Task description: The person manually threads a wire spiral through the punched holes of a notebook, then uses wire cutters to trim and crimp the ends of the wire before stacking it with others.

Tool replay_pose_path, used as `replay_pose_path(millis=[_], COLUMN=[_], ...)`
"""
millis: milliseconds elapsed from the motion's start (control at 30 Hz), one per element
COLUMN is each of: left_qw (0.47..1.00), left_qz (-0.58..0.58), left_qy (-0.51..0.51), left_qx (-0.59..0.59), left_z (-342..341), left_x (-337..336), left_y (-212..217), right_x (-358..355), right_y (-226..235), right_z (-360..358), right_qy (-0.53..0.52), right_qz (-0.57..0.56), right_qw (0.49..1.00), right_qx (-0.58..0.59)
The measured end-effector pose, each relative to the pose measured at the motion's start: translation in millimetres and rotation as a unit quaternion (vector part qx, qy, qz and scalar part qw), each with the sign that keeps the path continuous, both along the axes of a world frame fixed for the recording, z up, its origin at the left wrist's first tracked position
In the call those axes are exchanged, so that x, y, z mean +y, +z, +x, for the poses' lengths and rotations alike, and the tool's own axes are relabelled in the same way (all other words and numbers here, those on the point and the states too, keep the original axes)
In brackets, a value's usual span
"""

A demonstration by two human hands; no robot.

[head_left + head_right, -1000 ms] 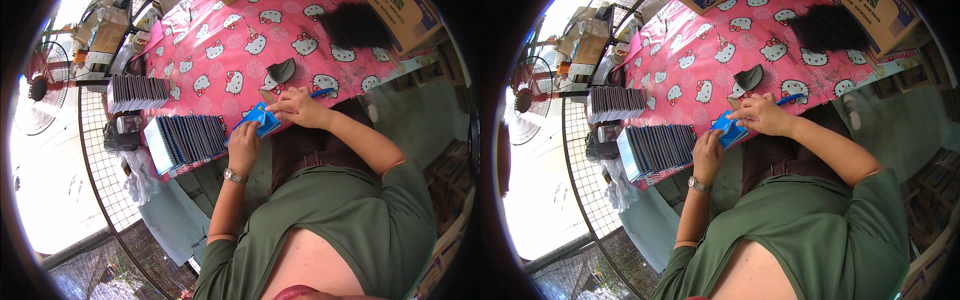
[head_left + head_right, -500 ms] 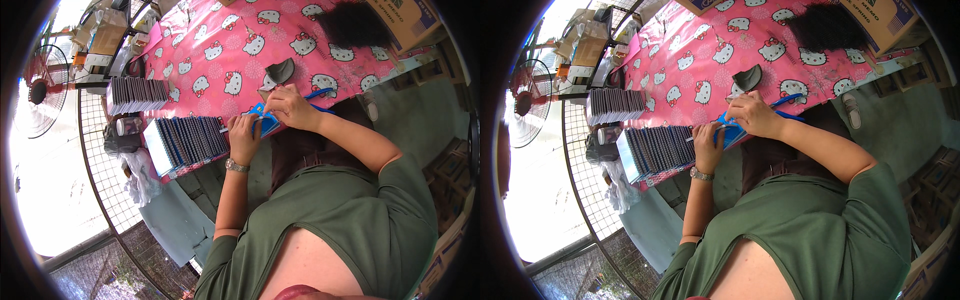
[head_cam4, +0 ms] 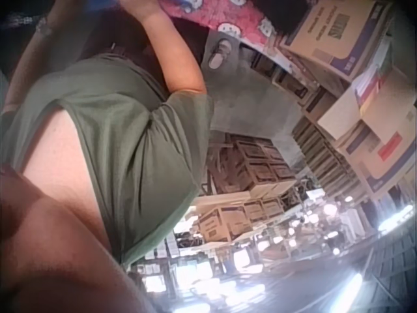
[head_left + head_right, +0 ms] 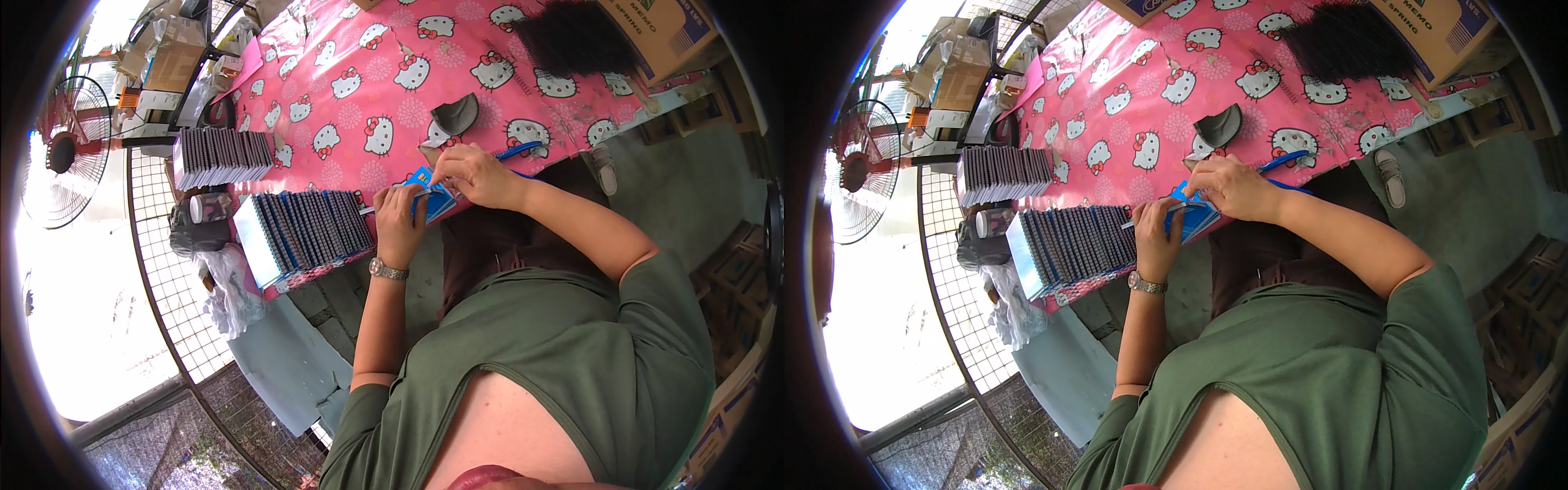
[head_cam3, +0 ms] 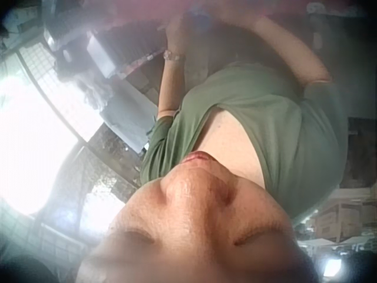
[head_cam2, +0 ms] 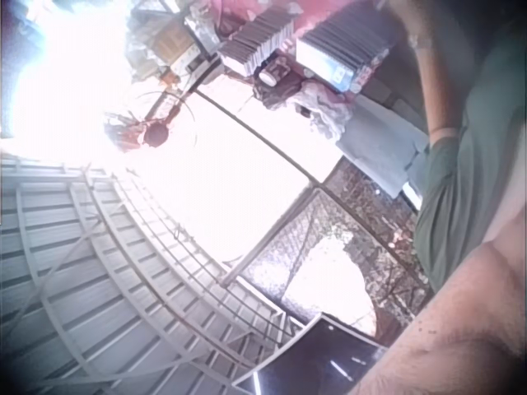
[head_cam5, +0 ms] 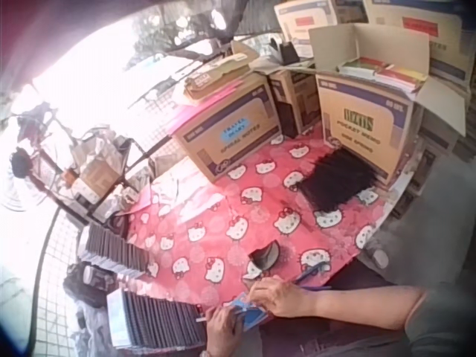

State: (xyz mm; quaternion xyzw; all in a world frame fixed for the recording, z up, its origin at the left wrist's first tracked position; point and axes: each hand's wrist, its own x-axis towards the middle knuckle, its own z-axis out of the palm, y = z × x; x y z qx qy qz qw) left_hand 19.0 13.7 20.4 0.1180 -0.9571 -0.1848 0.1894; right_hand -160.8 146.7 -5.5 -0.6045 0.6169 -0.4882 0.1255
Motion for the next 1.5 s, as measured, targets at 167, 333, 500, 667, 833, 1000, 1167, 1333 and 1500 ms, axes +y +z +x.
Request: replay_pose_path(millis=[167,333,500,667,833,1000,1167,1333,1500], left_qw=[1.0,0.998,0.997,0.997,0.997,0.997,0.997,0.972,0.984], left_qz=[-0.028,-0.064,-0.054,-0.072,-0.071,-0.065,-0.062,-0.21,-0.036], left_qy=[0.002,0.005,-0.002,0.003,-0.002,-0.009,-0.005,0.09,0.171], left_qx=[0.007,-0.006,-0.046,-0.024,-0.035,-0.029,-0.05,-0.055,-0.022], left_z=[-3,-4,-1,-2,-2,0,5,10,16], left_x=[2,8,9,9,8,5,5,18,23], left_y=[0,1,2,2,3,-1,-3,-7,-15], right_x=[6,13,8,3,2,6,-32,-66,-44], right_y=[11,34,43,33,35,46,16,-6,16], right_z=[1,11,18,14,7,12,-10,-29,-45], right_qy=[0.062,-0.005,-0.017,-0.047,-0.001,0.009,-0.069,-0.305,0.147], right_qz=[0.136,0.152,0.16,0.043,0.195,0.194,0.206,0.283,0.188], right_qw=[0.98,0.986,0.987,0.985,0.98,0.981,0.976,0.852,0.957], right_qx=[-0.128,-0.064,0.02,0.162,-0.023,0.01,-0.023,0.318,-0.163])
